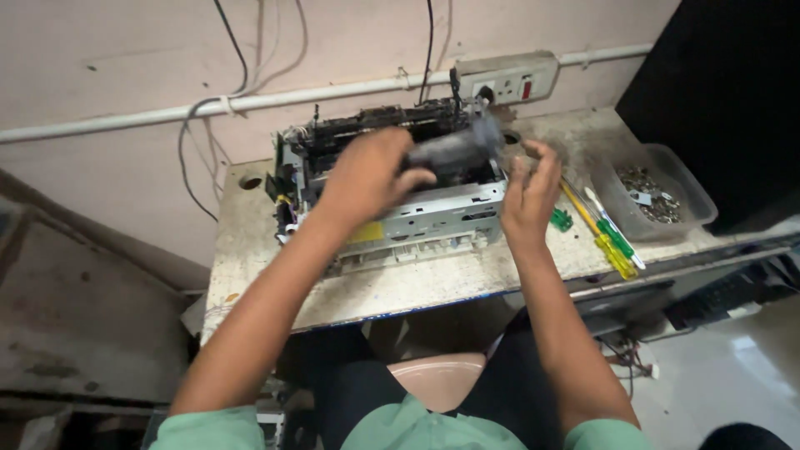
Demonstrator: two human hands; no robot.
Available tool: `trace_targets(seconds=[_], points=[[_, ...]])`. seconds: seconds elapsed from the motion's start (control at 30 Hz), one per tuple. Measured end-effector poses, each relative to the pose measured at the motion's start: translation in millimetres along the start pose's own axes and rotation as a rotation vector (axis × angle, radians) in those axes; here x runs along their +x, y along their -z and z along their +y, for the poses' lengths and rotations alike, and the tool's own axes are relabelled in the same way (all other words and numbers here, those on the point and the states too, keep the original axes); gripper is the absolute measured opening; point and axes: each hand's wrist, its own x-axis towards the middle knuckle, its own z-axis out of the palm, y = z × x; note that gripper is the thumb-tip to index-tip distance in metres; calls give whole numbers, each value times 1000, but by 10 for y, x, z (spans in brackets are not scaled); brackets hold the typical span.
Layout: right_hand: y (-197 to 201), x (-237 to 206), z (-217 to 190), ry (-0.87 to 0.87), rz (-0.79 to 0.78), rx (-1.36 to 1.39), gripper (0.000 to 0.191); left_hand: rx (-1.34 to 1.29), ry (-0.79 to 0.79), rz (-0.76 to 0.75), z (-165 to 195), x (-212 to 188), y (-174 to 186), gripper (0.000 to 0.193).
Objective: The person disassembles a printer on a workbench, removing the toner cartridge, metal cover, and internal components by hand. The removed parts are placed on the table beside the printer.
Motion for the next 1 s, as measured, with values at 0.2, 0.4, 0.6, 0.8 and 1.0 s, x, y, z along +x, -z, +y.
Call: trace_targets(seconds=[0.2, 0.4, 0.6, 0.8, 1.0], points=[[180, -377, -162, -212, 207, 532, 56, 549, -420, 179, 556, -377, 7, 9], [635, -835, -244, -320, -92, 1053, 73, 604, -399, 339, 724, -763, -37, 6], [749, -1258, 224, -581, -249, 1123, 45, 559, -369, 468, 855, -1117, -215, 6], [964, -1335, 153, -610, -236, 1293, 54, 489, -380, 465, 973, -1197, -384, 7], [1172, -1056, 63, -627, -204, 1391, 50, 288, -402, 353, 1081, -1191, -566, 20]])
